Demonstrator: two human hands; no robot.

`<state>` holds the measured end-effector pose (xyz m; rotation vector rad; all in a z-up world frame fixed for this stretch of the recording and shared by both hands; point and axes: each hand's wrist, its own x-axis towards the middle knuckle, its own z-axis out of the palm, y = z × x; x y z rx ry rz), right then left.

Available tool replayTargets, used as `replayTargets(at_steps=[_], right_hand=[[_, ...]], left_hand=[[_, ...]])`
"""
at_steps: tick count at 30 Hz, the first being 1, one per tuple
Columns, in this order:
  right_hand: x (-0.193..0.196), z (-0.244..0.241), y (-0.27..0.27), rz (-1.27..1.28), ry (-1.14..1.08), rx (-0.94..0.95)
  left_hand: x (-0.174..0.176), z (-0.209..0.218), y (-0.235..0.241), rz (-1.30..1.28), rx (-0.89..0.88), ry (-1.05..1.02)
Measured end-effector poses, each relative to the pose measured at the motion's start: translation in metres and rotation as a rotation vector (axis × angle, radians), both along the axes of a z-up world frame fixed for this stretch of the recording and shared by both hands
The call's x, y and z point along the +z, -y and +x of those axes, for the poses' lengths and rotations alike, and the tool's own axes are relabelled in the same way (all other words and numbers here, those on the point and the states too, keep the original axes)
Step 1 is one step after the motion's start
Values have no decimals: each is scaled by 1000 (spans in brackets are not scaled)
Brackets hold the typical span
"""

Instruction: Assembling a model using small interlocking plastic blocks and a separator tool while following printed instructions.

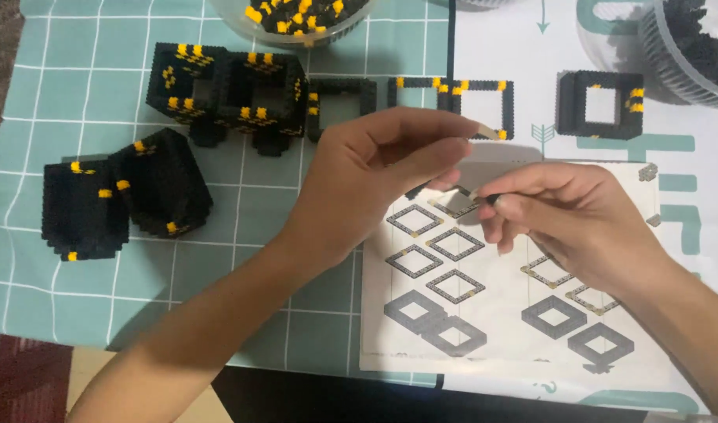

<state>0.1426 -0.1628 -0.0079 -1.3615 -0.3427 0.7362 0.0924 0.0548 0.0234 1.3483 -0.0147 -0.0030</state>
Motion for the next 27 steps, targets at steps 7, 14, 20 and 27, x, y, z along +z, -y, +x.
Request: replayTargets(at_steps=[7,14,20,27], right_hand=[[-2,3,5,17,-62,-119],[-14,3,8,3,-86,-275],[-9,1,5,3,-76,-223],[-6,-6,3,-59,-63,-275]], left_hand=[[-4,-1,5,-74,-13,-87],[-4,-8,12,-58,-49,-88],[-10,-9,16,-127,-30,-111],[-13,-10,18,-121,-26,-135]])
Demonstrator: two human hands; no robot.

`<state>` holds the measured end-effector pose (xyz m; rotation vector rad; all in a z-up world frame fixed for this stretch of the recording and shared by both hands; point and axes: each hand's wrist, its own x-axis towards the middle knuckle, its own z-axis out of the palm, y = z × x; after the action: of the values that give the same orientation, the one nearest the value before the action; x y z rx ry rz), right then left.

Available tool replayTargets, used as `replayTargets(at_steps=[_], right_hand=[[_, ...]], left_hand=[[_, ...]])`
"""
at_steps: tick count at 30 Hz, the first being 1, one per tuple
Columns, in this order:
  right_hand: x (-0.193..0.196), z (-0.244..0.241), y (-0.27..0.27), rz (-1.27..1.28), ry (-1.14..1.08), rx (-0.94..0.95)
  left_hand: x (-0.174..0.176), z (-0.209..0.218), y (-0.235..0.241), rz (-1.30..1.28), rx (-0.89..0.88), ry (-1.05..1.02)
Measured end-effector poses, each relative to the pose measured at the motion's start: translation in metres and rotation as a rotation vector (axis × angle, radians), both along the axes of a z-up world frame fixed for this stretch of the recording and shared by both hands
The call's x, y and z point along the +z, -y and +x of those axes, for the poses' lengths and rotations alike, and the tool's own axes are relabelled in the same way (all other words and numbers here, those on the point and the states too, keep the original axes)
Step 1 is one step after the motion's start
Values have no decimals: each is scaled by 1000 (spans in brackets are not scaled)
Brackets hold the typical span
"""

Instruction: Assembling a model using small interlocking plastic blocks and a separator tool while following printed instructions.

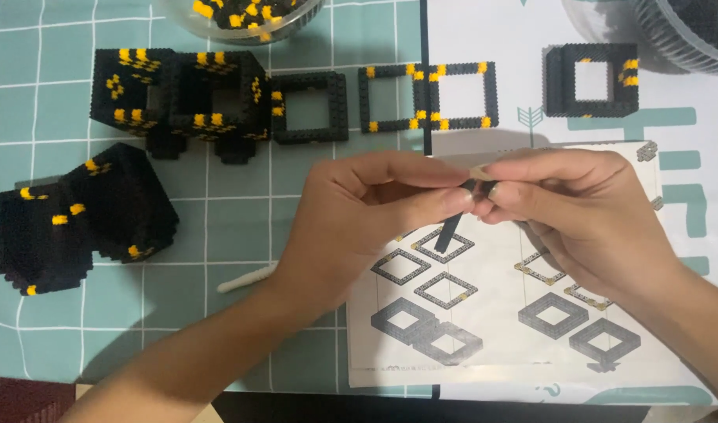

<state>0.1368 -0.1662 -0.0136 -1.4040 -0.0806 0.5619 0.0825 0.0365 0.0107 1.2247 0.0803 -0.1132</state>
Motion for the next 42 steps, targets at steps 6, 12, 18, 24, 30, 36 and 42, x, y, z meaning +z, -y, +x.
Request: replayTargets(at_steps=[6,12,18,24,30,36,42], right_hand=[[-2,-3,0,22,-85,-95],[1,-6,-3,39,-51,-79],[0,-8,-4,72,-58,-95],[-3,-8,-3,99,-67,-101],[-4,-8,-3,76,-91,-132],[-4,-8,-3,50,-111,-136],[-3,-8,-4,68,-110,-123]], left_hand=[[-3,-1,6,-35,45,-4],[-4,-1,9,-11,73,-20],[-1,-1,10,38,83,-33],[0,-1,10,20,73,-32],[1,-2,10,16,76,-7],[1,-3,11,35,65,-13],[1,-3,11,-38,82,-61]])
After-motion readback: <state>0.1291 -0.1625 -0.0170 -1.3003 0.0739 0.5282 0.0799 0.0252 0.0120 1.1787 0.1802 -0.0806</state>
